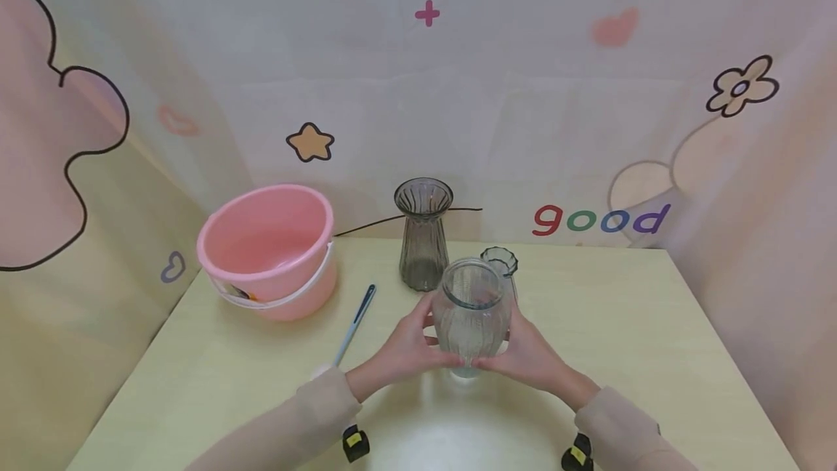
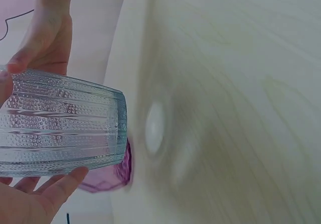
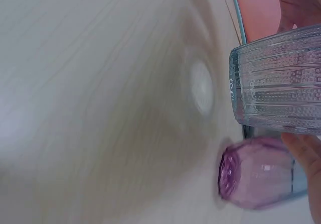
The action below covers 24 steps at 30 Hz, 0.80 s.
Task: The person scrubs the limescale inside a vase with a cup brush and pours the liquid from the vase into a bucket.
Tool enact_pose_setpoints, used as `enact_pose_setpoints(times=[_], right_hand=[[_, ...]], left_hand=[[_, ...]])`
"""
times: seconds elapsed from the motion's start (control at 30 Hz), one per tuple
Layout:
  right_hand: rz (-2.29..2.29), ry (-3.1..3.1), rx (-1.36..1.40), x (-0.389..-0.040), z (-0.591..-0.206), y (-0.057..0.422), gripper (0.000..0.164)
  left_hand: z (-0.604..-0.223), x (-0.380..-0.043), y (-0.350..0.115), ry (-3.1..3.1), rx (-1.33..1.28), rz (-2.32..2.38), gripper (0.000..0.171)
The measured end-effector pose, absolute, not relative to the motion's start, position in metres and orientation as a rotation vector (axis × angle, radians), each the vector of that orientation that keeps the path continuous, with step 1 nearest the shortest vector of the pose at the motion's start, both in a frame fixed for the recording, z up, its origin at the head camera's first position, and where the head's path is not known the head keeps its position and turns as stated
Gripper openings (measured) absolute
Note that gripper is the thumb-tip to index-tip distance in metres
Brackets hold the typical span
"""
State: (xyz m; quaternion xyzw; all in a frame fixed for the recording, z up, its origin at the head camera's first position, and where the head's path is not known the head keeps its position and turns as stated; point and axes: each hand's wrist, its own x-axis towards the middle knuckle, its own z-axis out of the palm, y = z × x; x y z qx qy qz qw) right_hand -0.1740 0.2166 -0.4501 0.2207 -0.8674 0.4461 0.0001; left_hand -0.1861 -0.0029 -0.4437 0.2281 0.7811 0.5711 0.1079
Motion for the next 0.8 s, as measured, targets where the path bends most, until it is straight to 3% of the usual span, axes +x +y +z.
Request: enact_pose_setpoints(times=[0.47,0.8], right_hand=[[1.282,-2.716,0.442,-0.147,-0.454,0.290,0.103],[1.290,-2.714,0.291,-0.154,-0.459,0.324,0.106]], left_hand=[[-0.458,-0.199,0.080,2.288,0.897,1.614,0.099],[-0.455,-0.218,0.123,2.248,1.007,1.603,0.097]])
